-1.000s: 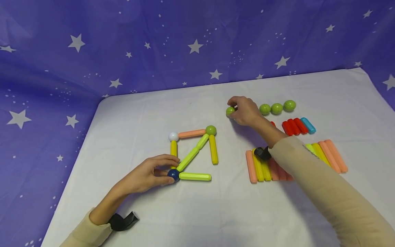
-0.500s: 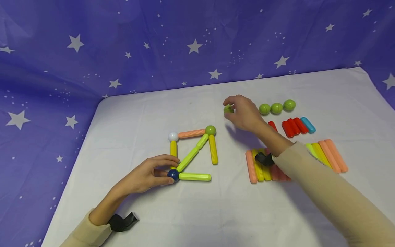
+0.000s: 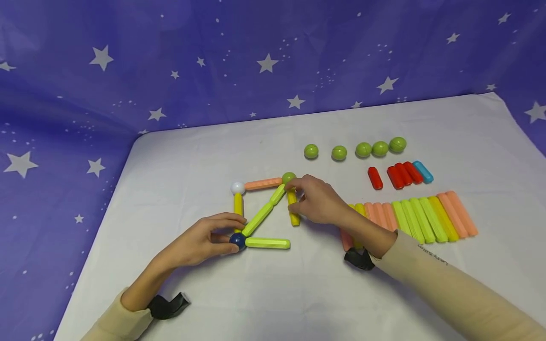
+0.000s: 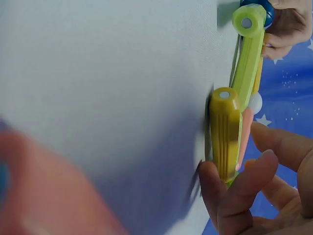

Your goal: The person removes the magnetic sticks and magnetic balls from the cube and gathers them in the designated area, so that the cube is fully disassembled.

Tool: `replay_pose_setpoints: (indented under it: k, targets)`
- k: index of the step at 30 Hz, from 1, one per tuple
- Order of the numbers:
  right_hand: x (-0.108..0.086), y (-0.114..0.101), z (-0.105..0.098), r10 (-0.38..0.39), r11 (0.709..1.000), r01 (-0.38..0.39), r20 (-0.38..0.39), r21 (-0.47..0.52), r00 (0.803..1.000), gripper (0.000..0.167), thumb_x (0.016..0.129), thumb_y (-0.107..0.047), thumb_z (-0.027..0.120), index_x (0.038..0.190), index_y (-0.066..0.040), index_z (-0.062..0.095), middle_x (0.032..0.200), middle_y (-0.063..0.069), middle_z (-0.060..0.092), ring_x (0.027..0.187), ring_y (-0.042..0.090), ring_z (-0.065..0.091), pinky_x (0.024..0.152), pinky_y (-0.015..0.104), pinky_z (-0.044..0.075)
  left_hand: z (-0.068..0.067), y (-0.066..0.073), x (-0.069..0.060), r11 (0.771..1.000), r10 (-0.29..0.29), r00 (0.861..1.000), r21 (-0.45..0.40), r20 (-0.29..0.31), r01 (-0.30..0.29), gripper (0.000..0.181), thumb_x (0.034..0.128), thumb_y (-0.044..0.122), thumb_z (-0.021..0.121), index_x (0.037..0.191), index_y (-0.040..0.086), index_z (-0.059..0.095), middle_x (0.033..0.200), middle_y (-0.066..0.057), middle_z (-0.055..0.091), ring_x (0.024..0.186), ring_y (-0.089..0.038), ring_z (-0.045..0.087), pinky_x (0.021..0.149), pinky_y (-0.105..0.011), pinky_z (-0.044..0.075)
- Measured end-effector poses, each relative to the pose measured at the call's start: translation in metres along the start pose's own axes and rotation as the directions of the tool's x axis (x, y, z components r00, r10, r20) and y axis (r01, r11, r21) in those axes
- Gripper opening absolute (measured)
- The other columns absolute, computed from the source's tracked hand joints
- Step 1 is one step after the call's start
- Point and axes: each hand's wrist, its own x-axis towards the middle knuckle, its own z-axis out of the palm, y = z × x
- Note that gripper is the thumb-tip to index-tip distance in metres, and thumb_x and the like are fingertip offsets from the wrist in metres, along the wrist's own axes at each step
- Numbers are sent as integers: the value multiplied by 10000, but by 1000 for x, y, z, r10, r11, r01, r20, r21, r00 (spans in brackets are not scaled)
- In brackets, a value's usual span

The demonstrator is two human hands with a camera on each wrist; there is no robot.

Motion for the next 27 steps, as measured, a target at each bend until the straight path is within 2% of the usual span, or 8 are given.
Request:
replay_pose_setpoints:
  k: [3, 12, 18, 20, 25, 27]
  targets:
    - [2, 0, 4, 13, 1000, -13, -4, 16, 1000, 436, 831, -87, 785, 1243, -49, 648, 1109, 82, 612, 909, 233, 569, 737, 344, 496, 0, 1, 0, 1000, -7, 1000, -3, -1, 7, 416, 845, -11, 759, 1237, -22, 623, 1381, -104, 522, 1190, -235, 560, 900, -280, 521]
    - [9, -3, 11, 70, 997, -70, 3, -41, 998, 366, 827, -82, 774, 1179, -60, 677, 1024, 79, 593, 916, 262, 524, 748, 360, 462, -1, 1, 1, 1000, -1, 1000, 2, 5, 1, 415, 850, 0, 758, 1242, -17, 624, 1382, -101, 523, 1206, -229, 546, 906, -280, 518]
    - [9, 0, 11, 88, 996, -89, 13, 2, 996, 389, 829, -60, 746, 1208, -47, 657, 1056, 99, 582, 924, 272, 518, 737, 354, 478, -1, 1, 1, 1000, 4, 1000, 2, 5, -4, 411, 849, -3, 758, 1238, -18, 626, 1379, -101, 525, 1202, -231, 548, 905, -281, 519]
    - [9, 2, 11, 96, 995, -96, 15, 35, 995, 405, 829, -58, 739, 1224, -51, 649, 1076, 106, 571, 912, 271, 523, 699, 345, 503, -1, 1, 1, 1000, 4, 1000, -3, 6, -4, 410, 848, -5, 758, 1236, -20, 626, 1378, -102, 525, 1198, -233, 550, 903, -283, 520]
    - [8, 4, 9, 111, 985, -115, 41, 127, 993, 432, 829, -36, 718, 1250, -51, 626, 1082, 132, 530, 743, 245, 565, 557, 333, 537, -1, 1, 1, 1000, 3, 1000, -6, 8, -3, 410, 847, -7, 759, 1234, -21, 627, 1381, -108, 521, 1195, -237, 554, 899, -284, 523]
    - [8, 5, 8, 119, 980, -127, 58, 155, 991, 442, 832, -23, 708, 1263, -47, 616, 1087, 146, 518, 656, 239, 573, 542, 342, 543, -1, 1, 0, 1000, 1, 1000, -2, 6, -1, 413, 847, -4, 759, 1238, -21, 625, 1383, -109, 520, 1200, -237, 552, 900, -283, 522]
